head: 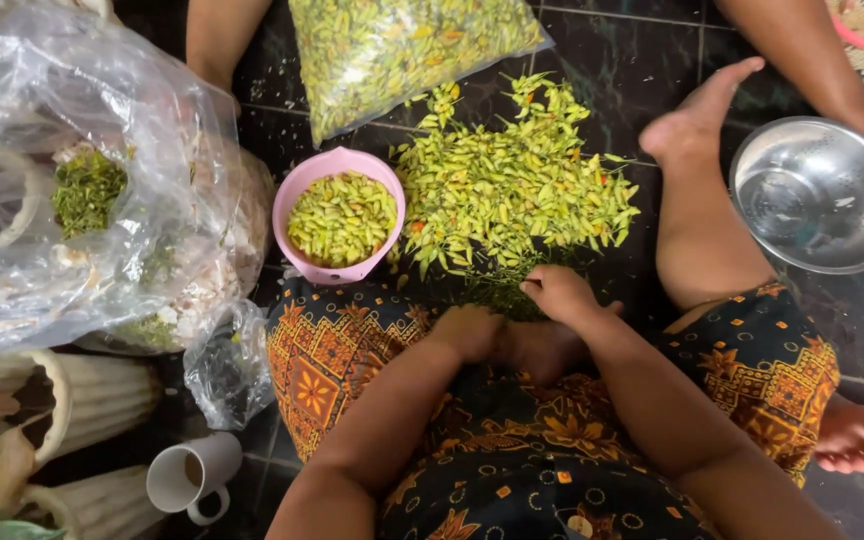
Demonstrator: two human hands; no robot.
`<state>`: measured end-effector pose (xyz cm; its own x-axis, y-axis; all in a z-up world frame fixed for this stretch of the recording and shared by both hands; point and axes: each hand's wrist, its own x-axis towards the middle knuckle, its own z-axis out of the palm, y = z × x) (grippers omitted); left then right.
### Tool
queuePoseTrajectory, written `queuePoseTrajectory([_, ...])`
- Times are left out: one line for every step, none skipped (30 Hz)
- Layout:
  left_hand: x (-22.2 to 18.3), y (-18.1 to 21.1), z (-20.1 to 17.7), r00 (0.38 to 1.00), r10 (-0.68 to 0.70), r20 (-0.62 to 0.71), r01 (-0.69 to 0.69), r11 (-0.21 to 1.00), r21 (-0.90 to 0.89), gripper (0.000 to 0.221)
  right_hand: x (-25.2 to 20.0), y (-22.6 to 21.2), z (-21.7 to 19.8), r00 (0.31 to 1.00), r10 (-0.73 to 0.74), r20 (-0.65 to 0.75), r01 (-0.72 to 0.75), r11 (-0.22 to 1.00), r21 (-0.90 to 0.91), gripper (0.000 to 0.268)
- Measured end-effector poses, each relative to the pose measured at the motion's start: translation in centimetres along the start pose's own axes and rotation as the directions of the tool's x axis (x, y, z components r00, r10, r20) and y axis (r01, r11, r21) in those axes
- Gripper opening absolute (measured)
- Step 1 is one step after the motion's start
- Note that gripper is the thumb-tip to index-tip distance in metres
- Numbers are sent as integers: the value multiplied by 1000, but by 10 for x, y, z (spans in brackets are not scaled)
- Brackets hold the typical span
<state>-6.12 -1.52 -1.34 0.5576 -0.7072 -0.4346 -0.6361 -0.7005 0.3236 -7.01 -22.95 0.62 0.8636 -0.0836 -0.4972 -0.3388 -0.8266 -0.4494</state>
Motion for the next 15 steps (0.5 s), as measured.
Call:
queuePoseTrajectory([5,4,15,1000,-8,2,8,1000,-9,31,-1,-7,0,1000,-4,11,4,1000,-5,36])
queuePoseTrajectory([11,7,30,999,8,-42,-6,998,55,33,-2,-14,-1,997,-73,-32,72,997,-10,35])
queuePoseTrajectory([17,11,44,996,27,-85,-16,993,121,34,-2,-21,-3,987,-141,-73,140,990,-16,33])
queuePoseTrajectory([10,14,43,996,20,-85,-10,994,113,34,2,-27,3,987,-145,-64,144,989,-20,33])
queuePoseTrajectory([3,17,41,997,25,-72,-15,991,133,40,6,-34,8,970,-231,-81,229,973,-38,31])
queuePoseTrajectory([-3,19,38,998,34,-58,-24,987,156,48,11,-40,13,944,-314,-99,310,949,-56,30])
queuePoseTrajectory([-5,21,37,998,30,-57,-21,988,151,48,16,-54,17,944,-316,-93,312,949,-57,30])
queuePoseTrajectory([-7,23,37,999,30,-38,-24,987,156,52,20,-69,22,896,-439,-65,433,897,-89,30])
queuePoseTrajectory([-9,26,36,999,31,-19,-27,986,162,59,24,-82,26,832,-553,-34,547,829,-117,31])
queuePoseTrajectory([-15,29,24,999,32,-18,-28,986,162,59,28,-101,30,833,-552,-34,546,830,-116,31])
queuePoseTrajectory([-21,33,11,1000,30,6,-30,981,193,58,32,-119,33,750,-662,5,659,745,-100,30])
queuePoseTrajectory([-25,39,-1,999,36,31,-43,973,225,57,35,-134,35,657,-753,37,753,653,-80,31])
queuePoseTrajectory([-23,39,-4,998,47,35,-54,973,225,57,48,-142,49,665,-746,34,746,661,-81,31])
queuePoseTrajectory([-21,39,-7,998,54,42,-62,976,210,57,61,-149,63,524,-851,-18,838,520,-167,20])
queuePoseTrajectory([-18,40,-10,997,62,49,-70,978,195,58,75,-156,76,363,-930,-51,894,363,-261,19])
